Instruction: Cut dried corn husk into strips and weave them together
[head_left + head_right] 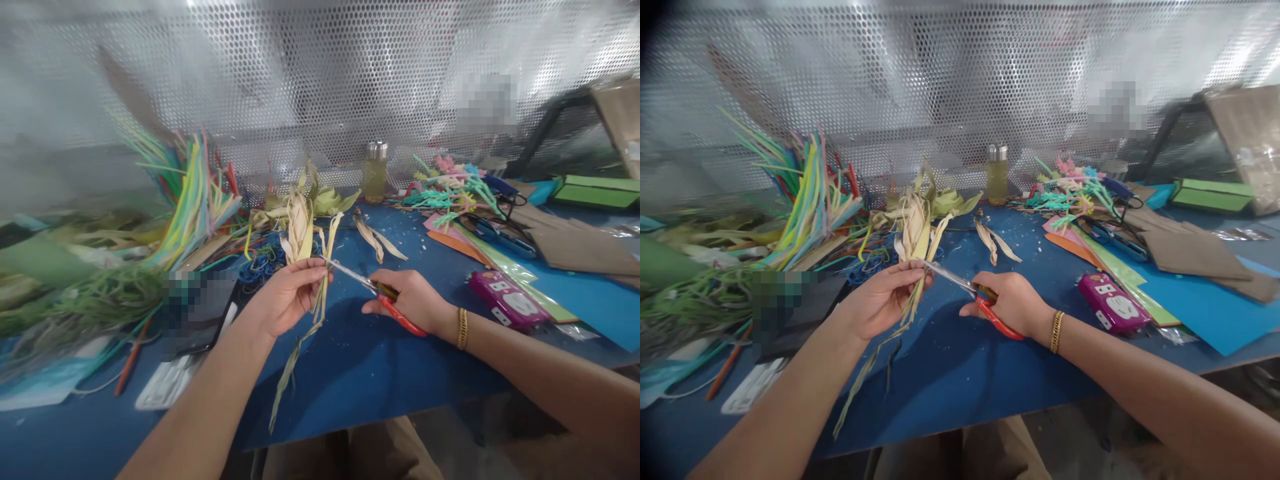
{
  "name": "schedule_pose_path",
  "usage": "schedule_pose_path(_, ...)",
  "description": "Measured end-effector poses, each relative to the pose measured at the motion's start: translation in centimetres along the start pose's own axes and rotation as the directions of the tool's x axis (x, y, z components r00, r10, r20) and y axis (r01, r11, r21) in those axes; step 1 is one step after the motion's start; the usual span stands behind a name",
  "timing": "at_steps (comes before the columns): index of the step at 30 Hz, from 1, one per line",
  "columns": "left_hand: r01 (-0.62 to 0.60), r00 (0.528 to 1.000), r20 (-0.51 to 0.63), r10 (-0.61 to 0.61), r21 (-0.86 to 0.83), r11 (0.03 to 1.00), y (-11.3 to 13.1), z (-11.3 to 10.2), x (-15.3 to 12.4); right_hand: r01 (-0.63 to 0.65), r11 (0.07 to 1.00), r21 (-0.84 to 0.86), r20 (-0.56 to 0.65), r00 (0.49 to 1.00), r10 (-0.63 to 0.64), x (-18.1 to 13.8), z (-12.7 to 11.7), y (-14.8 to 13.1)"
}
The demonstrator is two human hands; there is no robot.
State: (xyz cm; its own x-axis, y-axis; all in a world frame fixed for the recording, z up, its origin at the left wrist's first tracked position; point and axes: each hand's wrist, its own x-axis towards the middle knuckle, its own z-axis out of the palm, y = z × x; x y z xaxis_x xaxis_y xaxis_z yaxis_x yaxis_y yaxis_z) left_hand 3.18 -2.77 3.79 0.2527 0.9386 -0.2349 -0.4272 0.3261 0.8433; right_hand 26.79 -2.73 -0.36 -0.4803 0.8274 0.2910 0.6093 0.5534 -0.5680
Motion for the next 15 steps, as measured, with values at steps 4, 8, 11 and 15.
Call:
schedule_pose_path(4, -0.003, 1.0, -0.016, 0.002, -0.06, 0.998, -0.2, -0.1, 0.02, -0.008, 1.0, -0.001, -0.021, 1.0, 0.008, 0.14, 0.09, -0.1)
schedule_pose_path(8, 0.006, 1.0, 0.021, -0.004, -0.076, 0.997, -0.39, -0.13, 0.03, 0.043, 0.99, -0.135, -0.051, 0.997, -0.05, 0.25, 0.06, -0.28)
schedule_pose_path(11, 0.007, 1.0, 0.028, -0.006, -0.064, 0.998, -0.44, -0.14, 0.02, 0.084, 0.976, -0.201, -0.079, 0.992, -0.102, 0.31, 0.03, -0.3)
schedule_pose_path(15, 0.02, 0.998, 0.053, -0.019, -0.032, 0.999, -0.59, -0.32, 0.11, 0.084, 0.972, -0.218, -0.08, 0.991, -0.104, 0.36, 0.05, -0.17)
